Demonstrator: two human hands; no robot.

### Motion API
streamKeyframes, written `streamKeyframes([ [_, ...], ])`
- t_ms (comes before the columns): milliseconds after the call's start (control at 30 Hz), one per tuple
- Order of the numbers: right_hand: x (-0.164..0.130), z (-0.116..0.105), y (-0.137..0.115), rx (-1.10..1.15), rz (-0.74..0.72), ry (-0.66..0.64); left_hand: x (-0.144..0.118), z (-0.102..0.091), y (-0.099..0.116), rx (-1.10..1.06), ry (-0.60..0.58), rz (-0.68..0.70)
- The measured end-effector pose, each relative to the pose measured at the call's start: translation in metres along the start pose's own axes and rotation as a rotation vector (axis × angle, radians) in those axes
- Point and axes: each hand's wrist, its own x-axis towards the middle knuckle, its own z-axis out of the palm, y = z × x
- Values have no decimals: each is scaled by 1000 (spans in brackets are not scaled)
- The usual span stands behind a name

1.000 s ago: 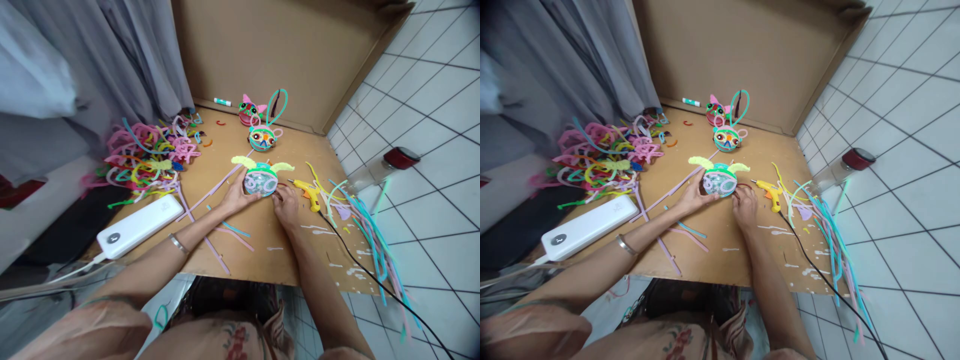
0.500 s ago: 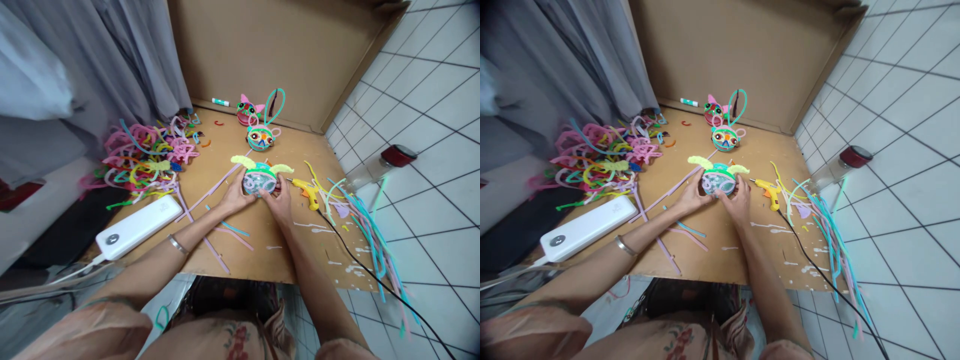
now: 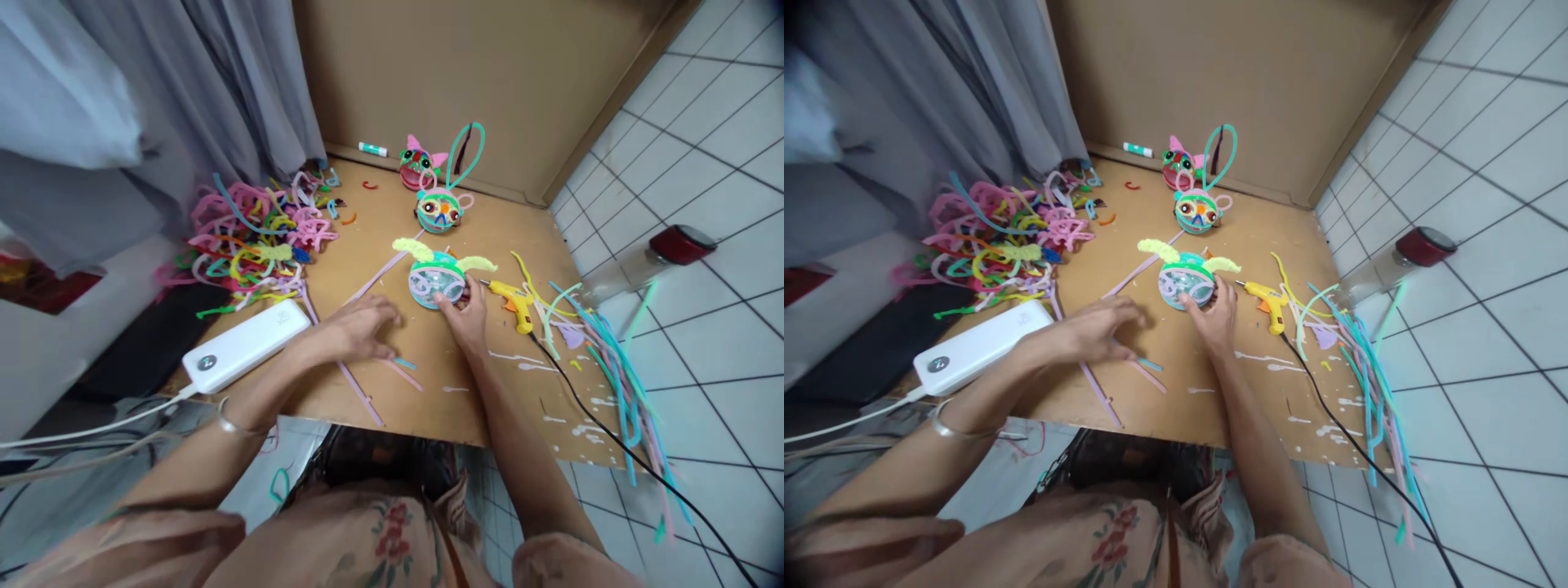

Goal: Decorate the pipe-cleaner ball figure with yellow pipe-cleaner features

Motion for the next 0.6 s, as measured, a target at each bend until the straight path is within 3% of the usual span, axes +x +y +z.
streamKeyframes([
  [100, -1, -1, -6, 39, 49, 23, -22, 13, -2, 93, -75, 21],
  [167, -2, -1, -8, 55, 56, 25, -29, 23, -5, 62, -64, 36],
  [267, -2, -2, -9, 62, 48, 34, -23, 27, -12, 114, 45, -166],
  [333, -2, -1, -9, 55, 47, 41, -9, 24, -17, 177, 134, -374],
  [433, -3, 0, -9, 55, 41, 39, 23, 19, -22, 150, 209, -528],
  [500, -3, 0, -9, 67, 46, 38, 46, 20, -23, 118, 248, -556],
  [600, -4, -1, -10, 84, 63, 30, 74, 27, -24, 41, 279, -417],
])
